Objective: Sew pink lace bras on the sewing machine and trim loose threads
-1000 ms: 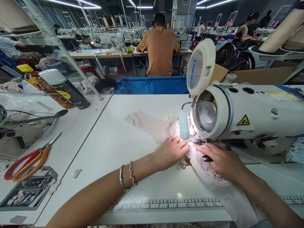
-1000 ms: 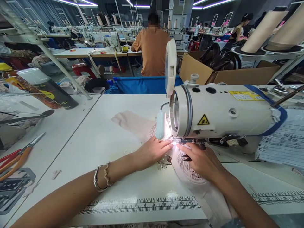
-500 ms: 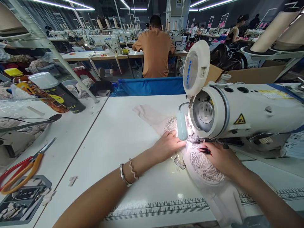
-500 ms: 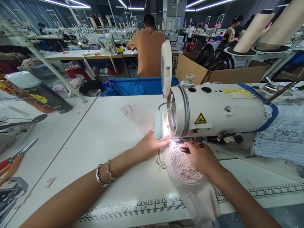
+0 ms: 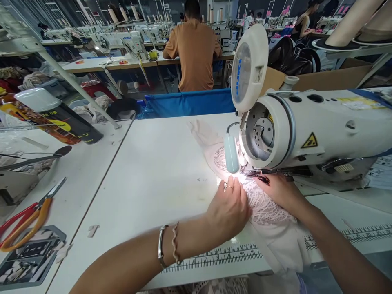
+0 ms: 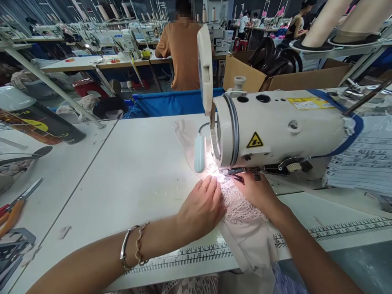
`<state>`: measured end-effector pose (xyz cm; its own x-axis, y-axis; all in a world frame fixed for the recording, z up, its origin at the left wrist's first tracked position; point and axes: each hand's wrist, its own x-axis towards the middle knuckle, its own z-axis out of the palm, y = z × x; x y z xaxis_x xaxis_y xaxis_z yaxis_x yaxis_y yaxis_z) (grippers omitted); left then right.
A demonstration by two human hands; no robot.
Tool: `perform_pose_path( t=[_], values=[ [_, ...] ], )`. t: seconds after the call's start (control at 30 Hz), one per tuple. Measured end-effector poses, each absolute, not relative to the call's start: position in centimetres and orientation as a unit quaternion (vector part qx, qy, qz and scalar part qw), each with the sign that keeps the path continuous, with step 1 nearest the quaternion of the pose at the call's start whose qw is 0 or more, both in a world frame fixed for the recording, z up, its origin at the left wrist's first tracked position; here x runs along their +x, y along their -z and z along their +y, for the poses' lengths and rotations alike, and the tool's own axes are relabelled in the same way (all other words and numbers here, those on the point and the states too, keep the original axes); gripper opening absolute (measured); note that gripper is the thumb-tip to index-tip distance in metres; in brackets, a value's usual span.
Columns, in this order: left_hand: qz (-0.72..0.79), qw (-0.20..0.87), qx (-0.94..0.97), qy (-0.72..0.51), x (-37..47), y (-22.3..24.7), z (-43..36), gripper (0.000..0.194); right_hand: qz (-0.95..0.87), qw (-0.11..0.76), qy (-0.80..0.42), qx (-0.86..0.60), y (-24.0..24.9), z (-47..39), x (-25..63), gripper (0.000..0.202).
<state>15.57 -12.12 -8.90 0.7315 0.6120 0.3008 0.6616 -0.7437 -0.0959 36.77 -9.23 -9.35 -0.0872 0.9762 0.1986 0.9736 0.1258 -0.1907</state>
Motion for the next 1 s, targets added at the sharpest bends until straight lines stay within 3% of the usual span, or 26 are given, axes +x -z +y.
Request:
perform_pose_path(
  t=[0.17, 0.37, 0.63, 0.9, 1.0],
  values=[
    [-0.351, 0.116, -0.921, 0.119, 15.6, 10.0, -12.2, 0.049, -0.735, 0.145, 0.016, -0.663, 9.9, -9.3, 36.8, 0.03],
    [-0.343, 0.119, -0.927, 0.094, 15.4, 9.8, -11.9, 0.047, -0.707, 0.112, -0.034, -0.697, 8.7, -9.3, 36.5, 0.025],
    [-0.323, 0.13, -0.932, 0.099, 15.1, 9.7, -11.7, 0.045, -0.733, 0.127, 0.05, -0.666, 9.1, -9.3, 37.5, 0.032],
    [-0.323, 0.104, -0.937, 0.083, 15.0, 9.6, -11.8, 0.045, -0.701, 0.131, -0.106, -0.693, 8.3, -9.4, 37.0, 0.02],
    [-0.321, 0.109, -0.936, 0.092, 14.9, 9.7, -11.8, 0.044, -0.686, 0.156, -0.092, -0.705, 8.8, -9.2, 36.4, 0.024]
  ],
)
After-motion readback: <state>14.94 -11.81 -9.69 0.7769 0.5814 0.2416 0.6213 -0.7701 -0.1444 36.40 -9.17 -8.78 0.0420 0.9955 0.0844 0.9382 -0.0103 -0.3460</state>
